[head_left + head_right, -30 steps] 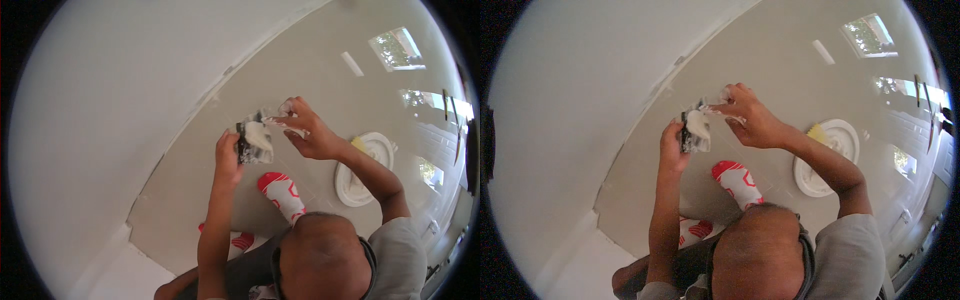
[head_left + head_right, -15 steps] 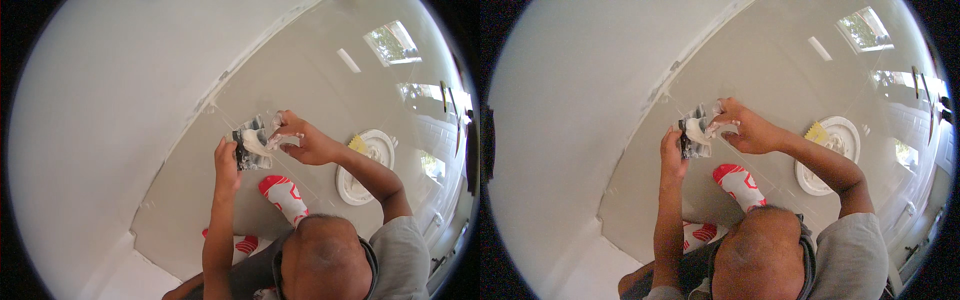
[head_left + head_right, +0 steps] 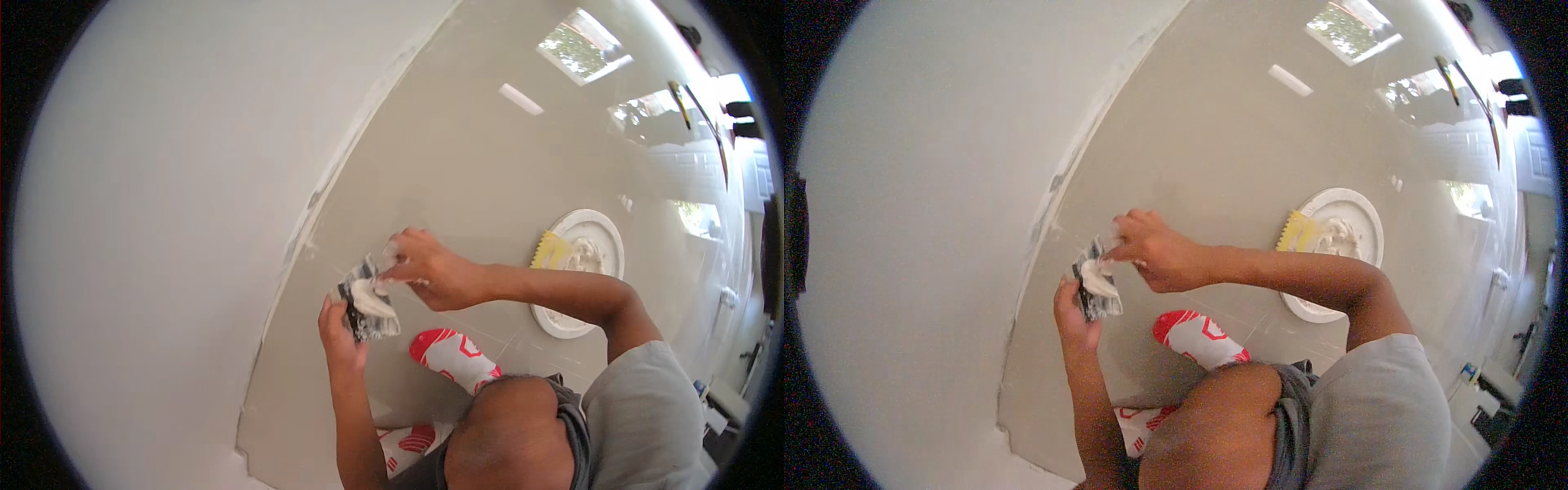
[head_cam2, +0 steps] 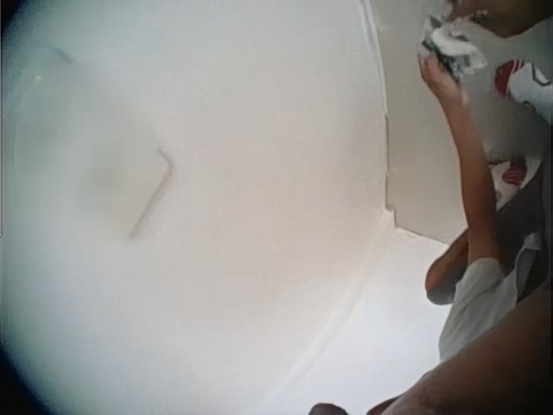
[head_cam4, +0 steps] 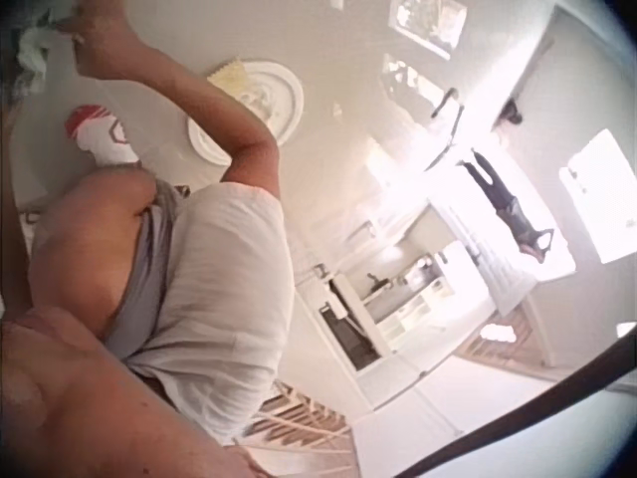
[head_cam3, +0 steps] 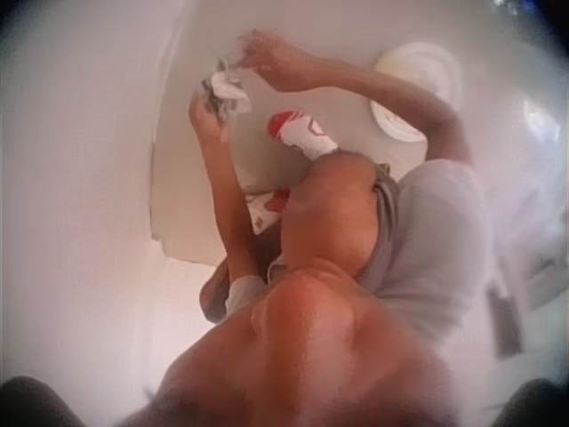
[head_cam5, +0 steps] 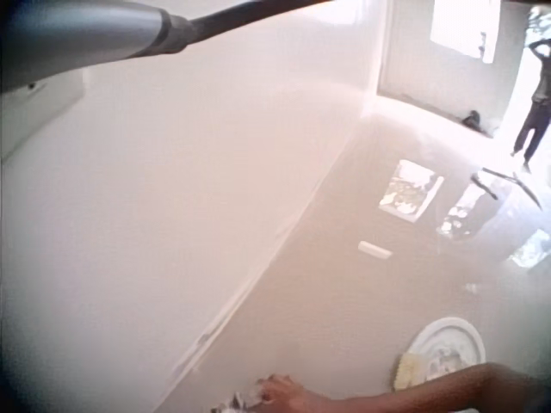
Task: Applying and smoothing grout or sealant along the seam between the wall and the tiled floor using a scraper.
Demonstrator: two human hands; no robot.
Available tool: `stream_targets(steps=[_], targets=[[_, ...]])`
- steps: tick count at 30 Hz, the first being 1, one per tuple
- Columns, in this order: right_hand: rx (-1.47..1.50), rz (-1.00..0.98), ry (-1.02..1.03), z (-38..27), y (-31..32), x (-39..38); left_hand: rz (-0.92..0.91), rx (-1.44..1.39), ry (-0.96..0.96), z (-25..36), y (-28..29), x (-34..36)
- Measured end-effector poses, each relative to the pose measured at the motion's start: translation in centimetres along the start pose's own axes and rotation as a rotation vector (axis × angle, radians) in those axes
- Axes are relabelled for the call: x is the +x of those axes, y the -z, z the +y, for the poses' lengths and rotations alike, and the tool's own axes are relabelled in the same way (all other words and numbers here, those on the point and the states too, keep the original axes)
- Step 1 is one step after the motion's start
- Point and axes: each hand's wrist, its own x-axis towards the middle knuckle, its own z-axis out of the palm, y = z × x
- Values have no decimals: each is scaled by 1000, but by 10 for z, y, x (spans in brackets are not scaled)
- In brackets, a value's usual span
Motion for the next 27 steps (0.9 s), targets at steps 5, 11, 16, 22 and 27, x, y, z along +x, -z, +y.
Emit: stream_targets(steps=[5,11,16,22,27], targets=[[203,-146,-81,23,4,5,55,46,3,-3,12,8],[-251,431,-460,156,44,46,208,-77,43,11,21,8],[-482,633,-736,226,89,101,294,-105,72,11,32,10],[-587,718,-863,255,113,131,351,-78,110,8,39,9],[-689,731,-878,260,117,137,325,-86,140,7,43,9]])
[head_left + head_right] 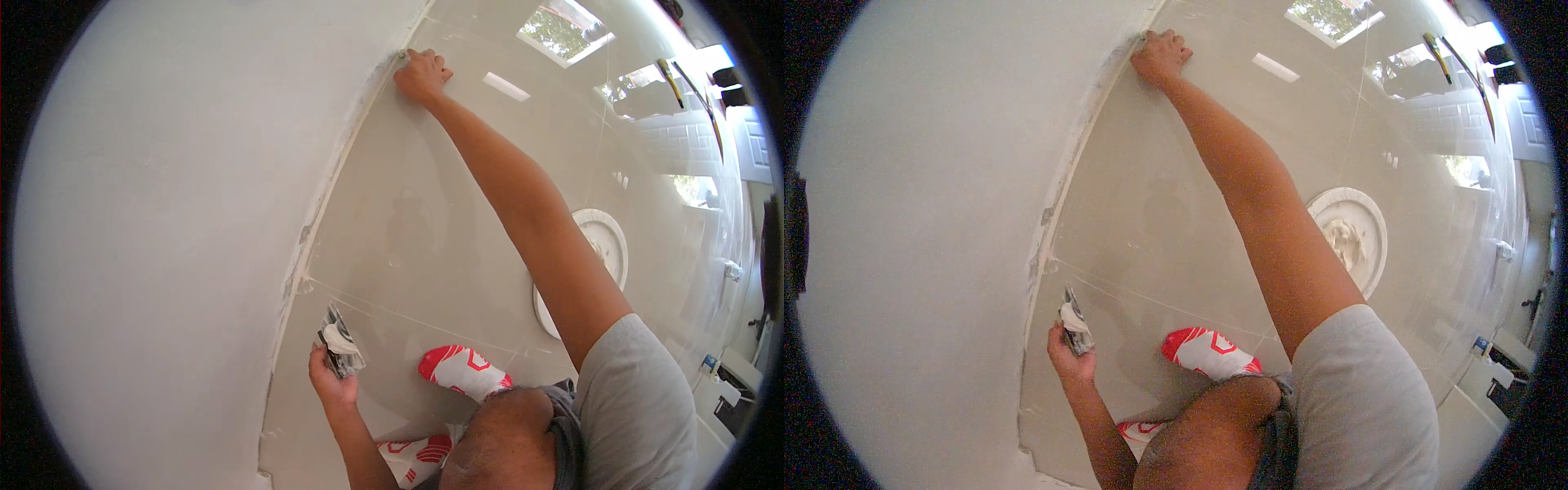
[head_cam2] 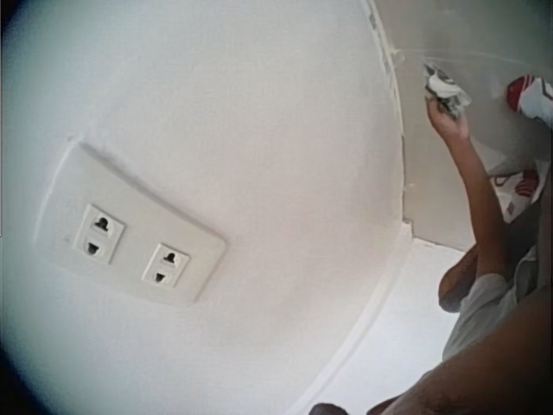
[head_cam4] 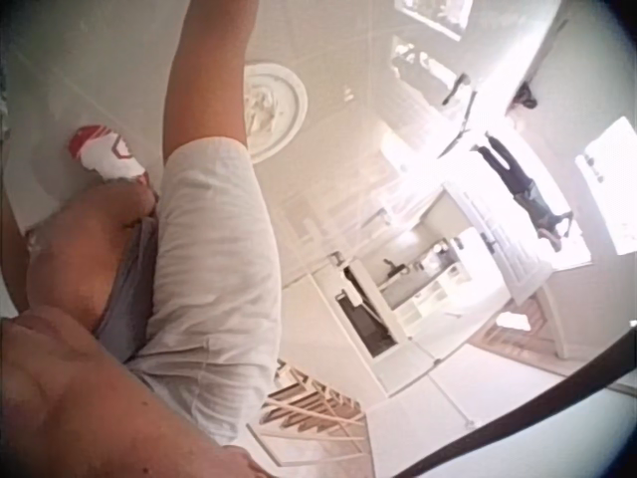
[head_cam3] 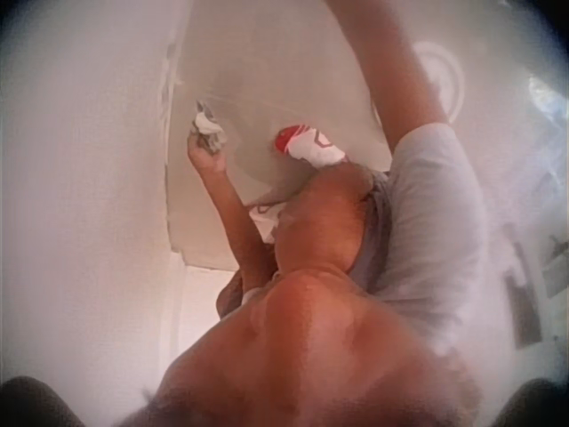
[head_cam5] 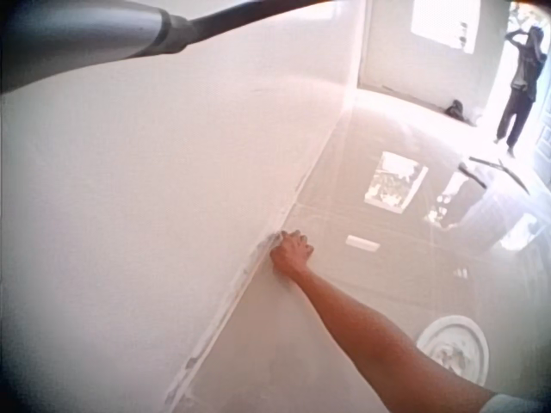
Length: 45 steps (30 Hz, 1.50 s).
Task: Applying and smoothing grout or sealant along the seam between the wall and the tiled floor using a scraper.
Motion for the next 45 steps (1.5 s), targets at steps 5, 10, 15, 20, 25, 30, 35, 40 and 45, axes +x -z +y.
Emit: stream_targets(steps=[5,10,15,20,25,30,35,40,45], targets=[[-40,-50,122,-15,2,-36,-73,-13,-35,0,4,3],[56,-158,175,-11,-1,-50,-10,-56,-31,2,-5,-2],[16,-62,-2,5,3,-2,-35,-59,-51,1,0,-1],[-6,-75,54,2,-2,3,-70,-65,-47,-2,7,1],[-61,-1,158,-10,-9,-33,-55,-70,-74,-2,-6,-5],[-27,-67,209,-40,1,-97,-99,-73,-69,-1,-10,-9],[151,-401,208,-68,28,-172,-112,-82,-71,0,-11,-11],[600,-851,607,-65,91,-245,-46,-193,-26,-8,-1,-5],[667,-1031,1136,-61,148,-261,-138,-355,150,-17,-8,-7]])
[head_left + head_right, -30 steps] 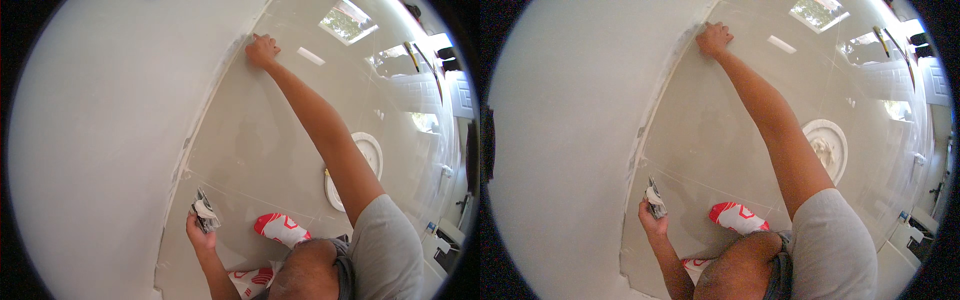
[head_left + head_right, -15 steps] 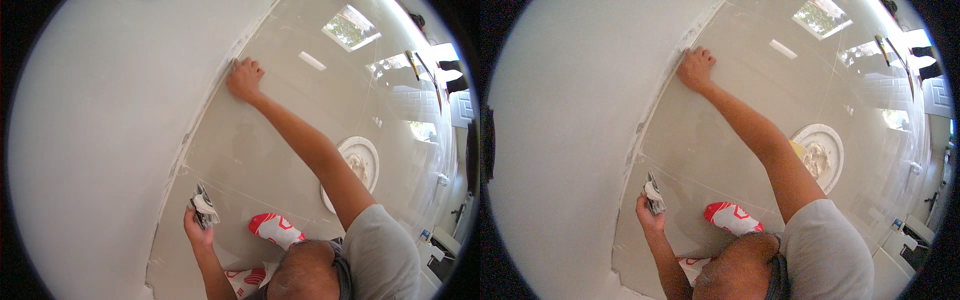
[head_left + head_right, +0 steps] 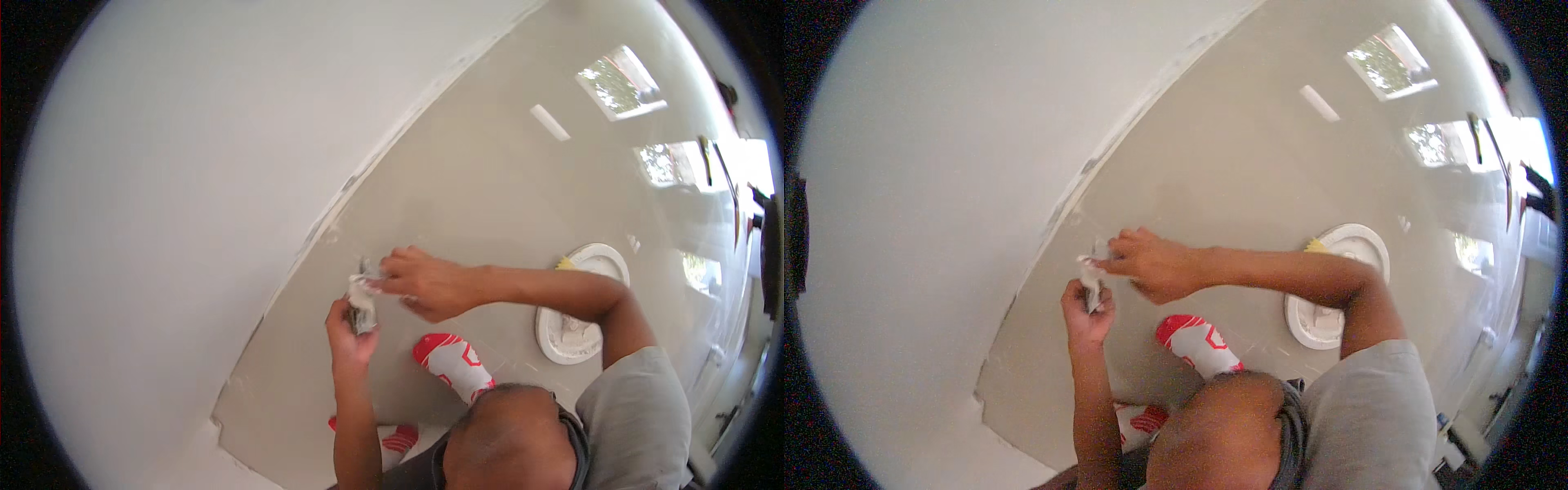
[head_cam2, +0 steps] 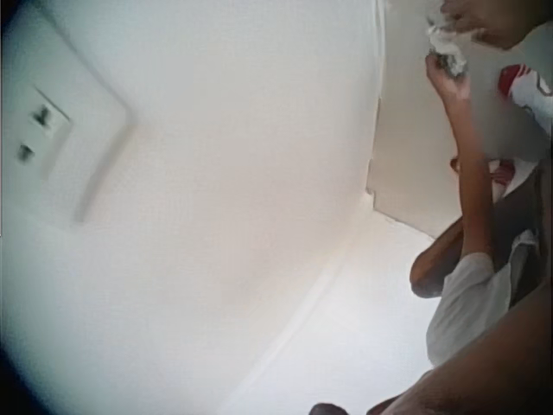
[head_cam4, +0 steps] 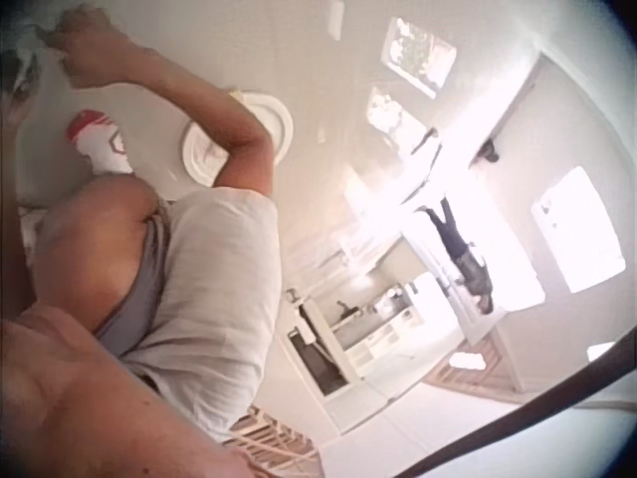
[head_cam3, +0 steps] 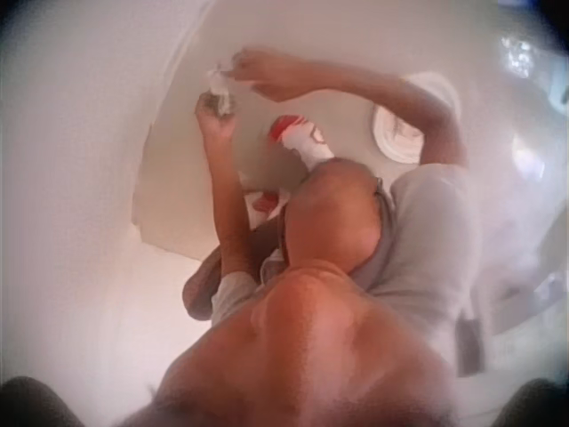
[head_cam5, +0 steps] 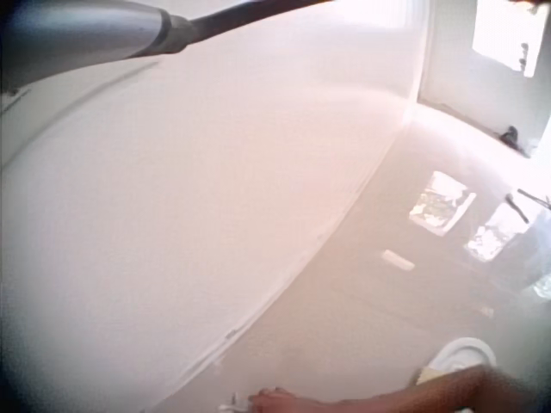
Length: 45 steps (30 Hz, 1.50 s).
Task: Applying and smoothing grout or sealant along the seam between the wall and the tiled floor using a scraper.
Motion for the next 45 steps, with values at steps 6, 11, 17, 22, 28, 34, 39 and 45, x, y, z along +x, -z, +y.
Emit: stream_targets(steps=[6,11,17,22,28,34,39,45], targets=[[-874,-297,189,61,19,19,-70,-162,-9,10,37,-11],[-1251,-378,224,107,11,49,-35,-131,-89,20,45,-26],[-1408,-494,205,117,37,68,-4,-123,-161,22,49,-32],[-1505,-552,179,138,79,57,55,-124,-153,18,40,-35],[-1501,-509,171,181,139,32,37,-140,-123,15,35,-24],[-1621,-470,225,209,205,8,94,-94,-110,13,14,-20],[-1693,-565,113,239,253,-10,94,-40,-99,10,2,-13],[-1966,-539,-147,288,336,-61,128,-8,-98,6,-7,-11]])
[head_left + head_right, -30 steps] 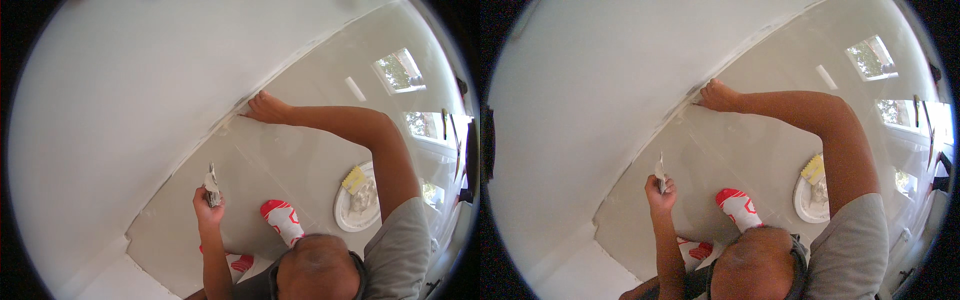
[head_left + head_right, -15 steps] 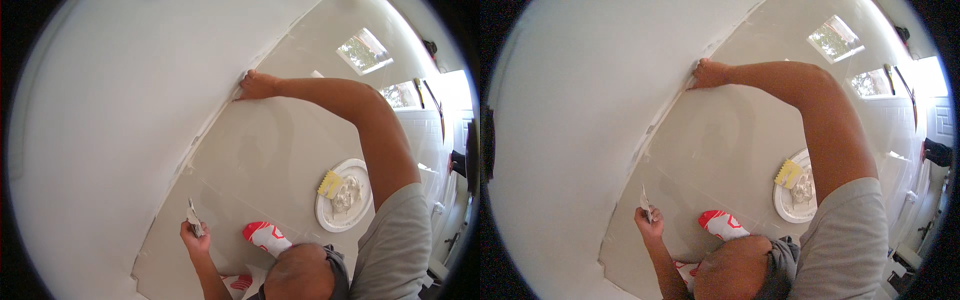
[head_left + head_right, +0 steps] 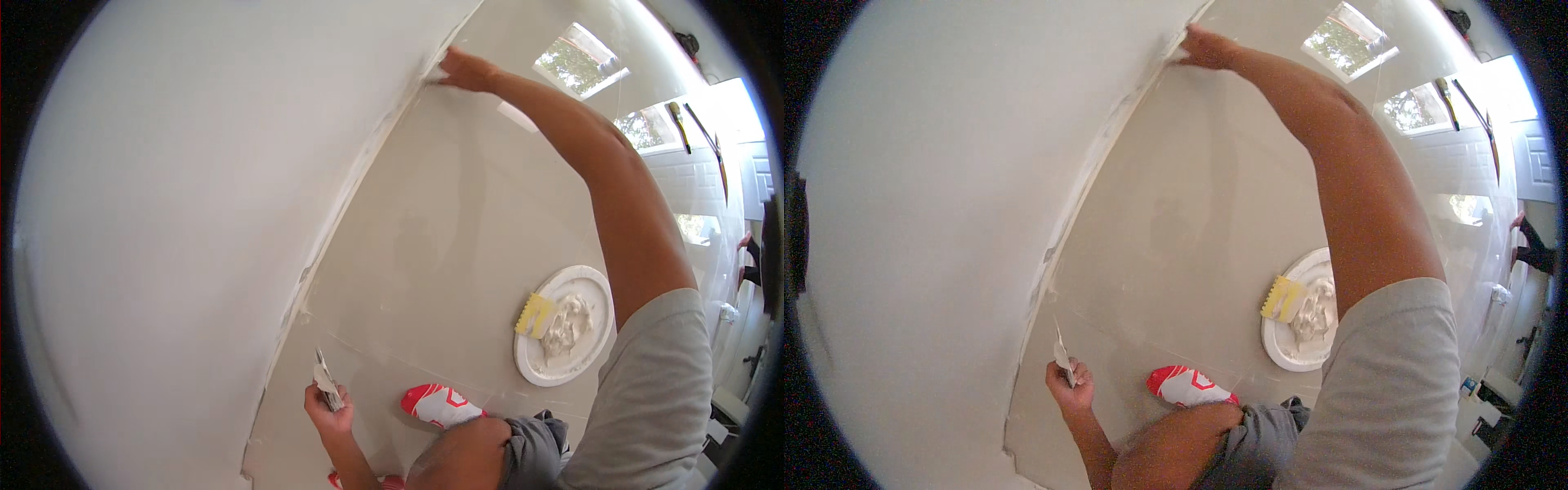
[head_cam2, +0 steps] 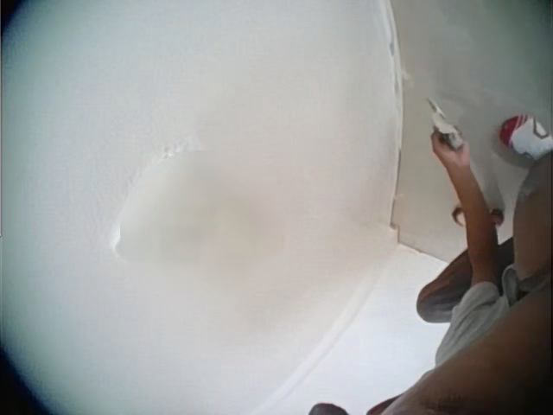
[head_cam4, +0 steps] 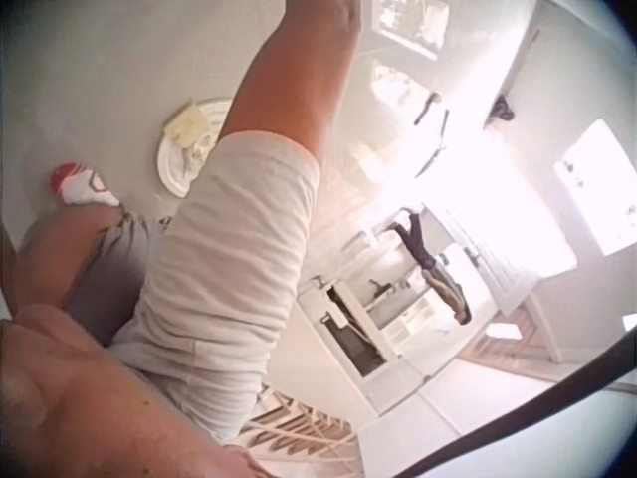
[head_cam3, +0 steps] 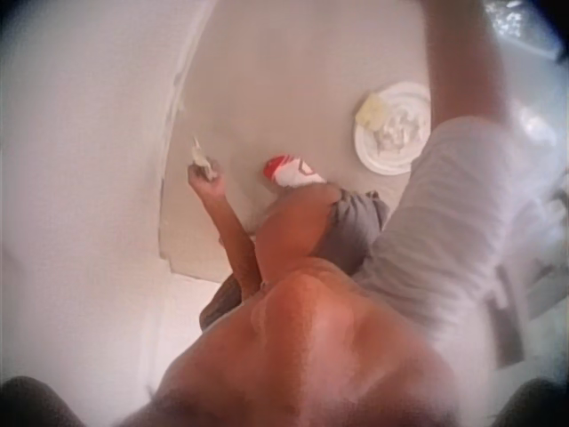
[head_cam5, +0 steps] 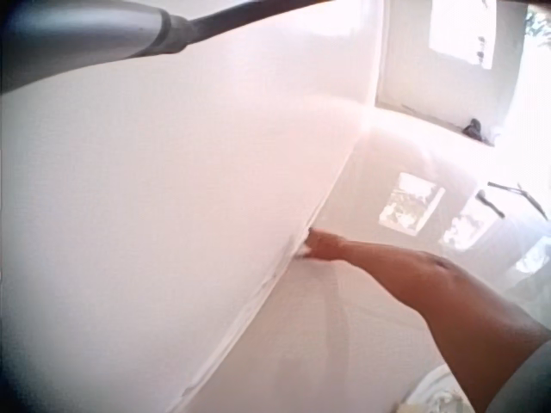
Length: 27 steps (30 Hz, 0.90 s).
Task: Applying and smoothing grout or sealant along the seam between the wall and the tiled floor using a scraper.
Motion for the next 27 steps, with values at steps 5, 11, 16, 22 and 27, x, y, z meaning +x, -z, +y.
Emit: stream_targets(steps=[5,11,16,22,27], targets=[[311,-418,-439,4,19,-44,134,61,-46,-9,-7,0],[1981,146,98,-118,245,-72,-15,208,90,-44,-58,11],[2485,381,30,-141,372,-107,-156,287,166,-53,-82,-10],[1721,330,-16,-158,344,-113,-287,224,226,-2,-52,-24],[1655,87,-481,-175,275,-87,-165,640,-61,41,-57,-45]])
